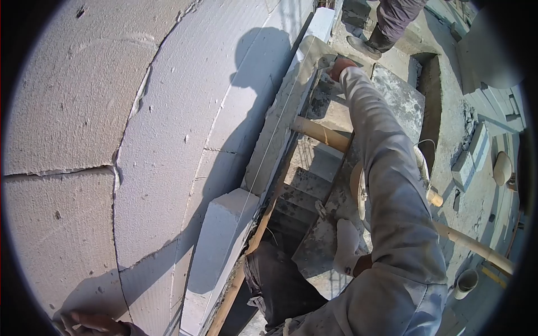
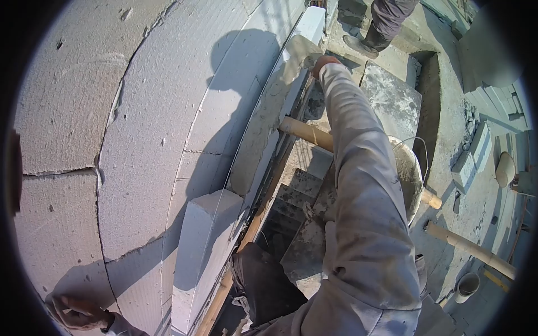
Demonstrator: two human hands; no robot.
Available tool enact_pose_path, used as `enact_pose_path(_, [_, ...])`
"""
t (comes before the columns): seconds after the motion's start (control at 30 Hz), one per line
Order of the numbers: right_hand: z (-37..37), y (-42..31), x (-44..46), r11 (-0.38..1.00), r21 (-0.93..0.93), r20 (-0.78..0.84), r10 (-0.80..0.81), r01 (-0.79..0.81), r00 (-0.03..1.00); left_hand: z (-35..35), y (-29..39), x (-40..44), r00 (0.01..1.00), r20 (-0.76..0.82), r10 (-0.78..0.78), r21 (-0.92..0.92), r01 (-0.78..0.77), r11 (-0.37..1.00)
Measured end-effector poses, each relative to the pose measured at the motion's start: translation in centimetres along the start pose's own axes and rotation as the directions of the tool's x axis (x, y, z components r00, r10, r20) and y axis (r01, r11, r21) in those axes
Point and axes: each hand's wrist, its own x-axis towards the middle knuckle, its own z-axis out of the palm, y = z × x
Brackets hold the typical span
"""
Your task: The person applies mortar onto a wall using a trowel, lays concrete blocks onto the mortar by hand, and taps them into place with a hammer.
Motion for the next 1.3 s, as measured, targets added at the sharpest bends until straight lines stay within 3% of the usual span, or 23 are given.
enact_pose_path(0.07, [-0.4,0.2,0.1,0.999,0.018,-0.084,-0.049,0.050,0.995,-0.2,1.1,0.7,1.000,0.002,-0.026,-0.014,0.026,1.000])
enact_pose_path(0.13, [-1.2,0.0,-1.3,0.835,0.537,0.184,0.026,-0.123,0.983,-0.1,1.7,0.9,1.000,0.004,-0.030,-0.025,0.030,0.999])
enact_pose_path(0.17, [-0.9,0.0,-2.4,0.697,0.707,0.138,0.026,-0.117,0.990,0.0,1.9,1.0,0.999,0.010,-0.037,-0.033,0.038,0.999])
enact_pose_path(0.33, [-0.1,0.7,-3.4,0.812,0.583,0.091,-0.065,0.000,0.994,0.3,1.6,1.3,0.999,0.005,-0.051,-0.041,0.051,0.998])
enact_pose_path(0.4, [-0.9,0.9,-4.8,0.887,0.415,-0.008,-0.217,0.201,0.976,0.5,1.5,1.3,0.998,0.004,-0.055,-0.050,0.056,0.997])
enact_pose_path(0.47, [-1.2,1.1,-5.6,0.910,0.343,0.012,-0.251,0.232,0.968,0.0,1.2,1.3,0.998,-0.001,-0.066,-0.055,0.066,0.996])
enact_pose_path(0.53, [-0.5,2.2,-5.3,0.887,0.088,-0.058,-0.450,0.453,0.891,-0.5,0.7,1.2,0.998,-0.009,-0.070,-0.053,0.069,0.996])
enact_pose_path(0.57, [-0.4,2.6,-5.7,0.874,-0.026,-0.006,-0.485,0.485,0.875,-0.5,0.8,1.1,0.997,-0.013,-0.071,-0.052,0.070,0.996])
enact_pose_path(0.67, [-1.9,2.4,-9.3,0.870,-0.043,0.123,-0.484,0.492,0.867,-0.6,1.3,1.1,0.997,-0.014,-0.079,-0.054,0.078,0.995])
enact_pose_path(0.73, [-1.9,2.5,-9.2,0.887,-0.092,0.139,-0.438,0.452,0.888,-0.8,1.5,1.1,0.997,-0.017,-0.082,-0.048,0.081,0.996])
enact_pose_path(0.83, [-0.9,3.1,-5.7,0.951,-0.087,-0.043,-0.302,0.298,0.952,-0.6,1.8,1.5,0.997,-0.017,-0.074,-0.046,0.073,0.996])
enact_pose_path(0.93, [-2.4,2.7,-3.9,0.979,-0.117,0.019,-0.168,0.169,0.986,-0.4,2.0,1.6,0.997,-0.011,-0.071,-0.033,0.070,0.997])
enact_pose_path(1.07, [-0.2,3.4,-0.5,0.988,-0.068,0.003,-0.135,0.135,0.991,0.6,2.1,1.9,0.998,-0.002,-0.056,-0.017,0.056,0.998])
enact_pose_path(1.13, [1.0,3.4,0.4,0.995,0.017,-0.087,-0.092,0.094,0.992,1.0,2.5,1.7,0.998,0.005,-0.055,-0.019,0.056,0.998])
enact_pose_path(1.2, [1.7,2.9,0.8,0.972,0.235,0.040,0.014,-0.023,0.999,1.0,2.6,1.7,0.998,0.011,-0.055,-0.019,0.055,0.998])
enact_pose_path(1.27, [1.9,2.0,0.2,0.772,0.568,0.225,0.188,-0.286,0.956,1.0,2.7,1.7,0.999,0.010,-0.050,-0.017,0.050,0.999])
enact_pose_path(1.3, [2.6,2.2,0.2,0.771,0.567,0.231,0.191,-0.291,0.954,1.1,2.7,1.8,0.999,0.014,-0.049,-0.021,0.050,0.999])
